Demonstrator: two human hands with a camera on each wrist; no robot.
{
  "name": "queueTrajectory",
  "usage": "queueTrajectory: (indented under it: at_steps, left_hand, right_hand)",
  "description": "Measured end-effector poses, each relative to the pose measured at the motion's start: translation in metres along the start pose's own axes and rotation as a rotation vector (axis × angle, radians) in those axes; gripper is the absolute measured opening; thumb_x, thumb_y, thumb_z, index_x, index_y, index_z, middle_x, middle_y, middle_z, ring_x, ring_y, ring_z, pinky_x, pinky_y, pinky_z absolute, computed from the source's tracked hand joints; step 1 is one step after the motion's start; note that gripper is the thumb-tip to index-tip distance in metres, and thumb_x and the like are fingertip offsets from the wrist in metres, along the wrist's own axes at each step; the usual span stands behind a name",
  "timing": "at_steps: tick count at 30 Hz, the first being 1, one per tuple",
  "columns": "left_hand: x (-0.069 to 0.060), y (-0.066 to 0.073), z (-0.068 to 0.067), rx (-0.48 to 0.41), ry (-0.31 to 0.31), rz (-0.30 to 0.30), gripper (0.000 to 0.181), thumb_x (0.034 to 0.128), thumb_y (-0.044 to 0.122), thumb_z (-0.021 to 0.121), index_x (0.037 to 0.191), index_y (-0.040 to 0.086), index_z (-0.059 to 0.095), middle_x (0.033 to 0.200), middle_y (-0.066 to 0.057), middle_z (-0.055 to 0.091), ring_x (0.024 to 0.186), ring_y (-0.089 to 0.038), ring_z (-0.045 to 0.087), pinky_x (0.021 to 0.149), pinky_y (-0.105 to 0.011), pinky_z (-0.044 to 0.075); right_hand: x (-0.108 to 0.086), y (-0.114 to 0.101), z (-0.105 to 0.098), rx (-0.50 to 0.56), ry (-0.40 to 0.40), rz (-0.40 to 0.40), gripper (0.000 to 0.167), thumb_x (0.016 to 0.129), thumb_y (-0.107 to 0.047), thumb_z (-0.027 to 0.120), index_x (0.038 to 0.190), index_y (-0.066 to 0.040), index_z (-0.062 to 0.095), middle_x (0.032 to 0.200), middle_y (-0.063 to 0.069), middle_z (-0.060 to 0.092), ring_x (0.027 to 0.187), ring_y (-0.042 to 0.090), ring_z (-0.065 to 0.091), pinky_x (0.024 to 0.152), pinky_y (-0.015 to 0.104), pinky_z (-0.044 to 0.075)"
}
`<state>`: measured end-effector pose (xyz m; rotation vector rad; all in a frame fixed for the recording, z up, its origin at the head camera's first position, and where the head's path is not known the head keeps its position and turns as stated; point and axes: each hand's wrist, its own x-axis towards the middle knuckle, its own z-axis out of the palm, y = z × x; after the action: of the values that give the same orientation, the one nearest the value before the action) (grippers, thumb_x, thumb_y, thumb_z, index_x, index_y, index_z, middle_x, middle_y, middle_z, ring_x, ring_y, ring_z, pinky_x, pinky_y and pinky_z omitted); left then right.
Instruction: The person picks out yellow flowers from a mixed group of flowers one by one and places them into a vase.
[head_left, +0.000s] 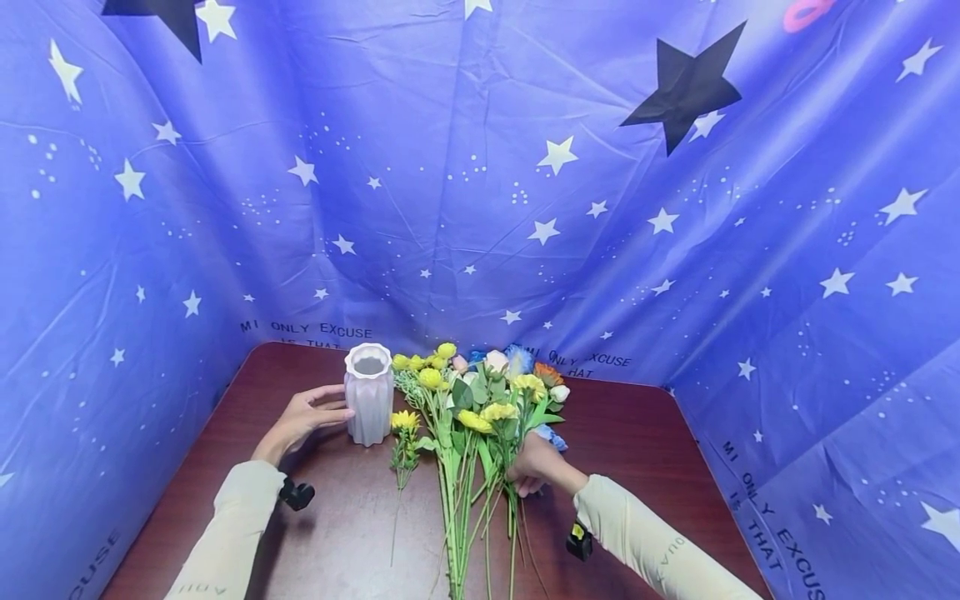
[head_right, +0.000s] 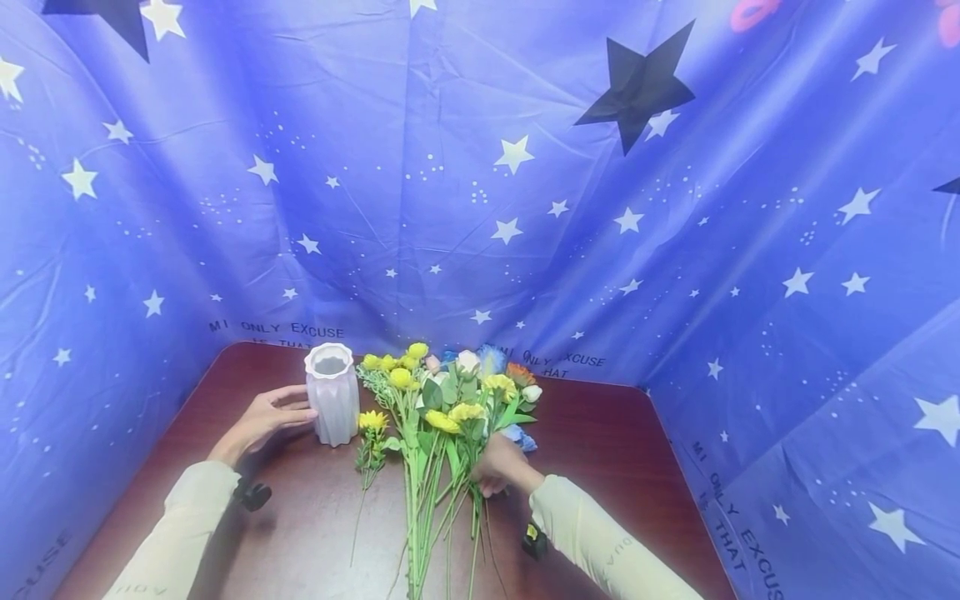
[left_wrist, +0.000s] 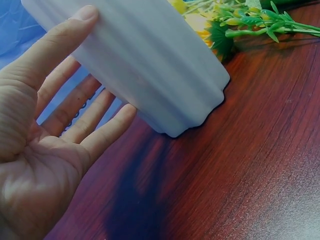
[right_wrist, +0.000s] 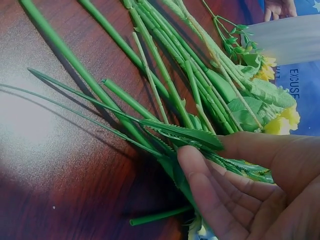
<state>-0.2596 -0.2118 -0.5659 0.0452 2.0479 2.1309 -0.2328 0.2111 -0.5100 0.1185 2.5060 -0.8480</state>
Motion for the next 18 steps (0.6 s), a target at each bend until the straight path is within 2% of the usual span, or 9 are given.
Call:
queueTrajectory:
  at_steps: [7, 12, 18]
  left_hand:
    - [-0.0005, 0.0008, -0.0002, 0.006, 0.000, 0.003, 0.073, 0.0850, 0.003, 0.081, 0.146, -0.013, 0.044, 0.140, -0.031, 0.057, 0.104, -0.003, 0.068, 0.095, -0.039, 0.062]
    - [-0.0005, -0.0001, 0.0015, 0.008, 0.000, 0.017, 0.073, 0.0860, 0.002, 0.080, 0.147, -0.013, 0.042, 0.138, -0.026, 0.061, 0.103, -0.001, 0.067, 0.094, -0.035, 0.062]
    - [-0.0010, -0.0010, 0.0018, 0.004, -0.002, 0.022, 0.073, 0.0884, 0.002, 0.077, 0.148, -0.014, 0.039, 0.139, -0.028, 0.058, 0.103, 0.000, 0.066, 0.097, -0.039, 0.060]
  right_hand:
    - [-0.0011, -0.0022, 0.0006, 0.006, 0.004, -0.016, 0.017, 0.078, 0.000, 0.081, 0.065, 0.000, 0.070, 0.059, 0.016, 0.070, 0.049, 0.019, 0.069, 0.061, 0.042, 0.066]
    - [-0.0021, -0.0042, -0.0016, 0.067, -0.014, -0.019, 0.011, 0.078, 0.005, 0.075, 0.068, 0.003, 0.072, 0.062, 0.020, 0.071, 0.047, 0.016, 0.066, 0.061, 0.042, 0.066]
    - [0.0014, -0.0060, -0.0041, 0.142, -0.040, 0.007, 0.007, 0.081, 0.005, 0.070, 0.076, 0.003, 0.075, 0.062, 0.016, 0.071, 0.046, 0.011, 0.062, 0.058, 0.035, 0.065]
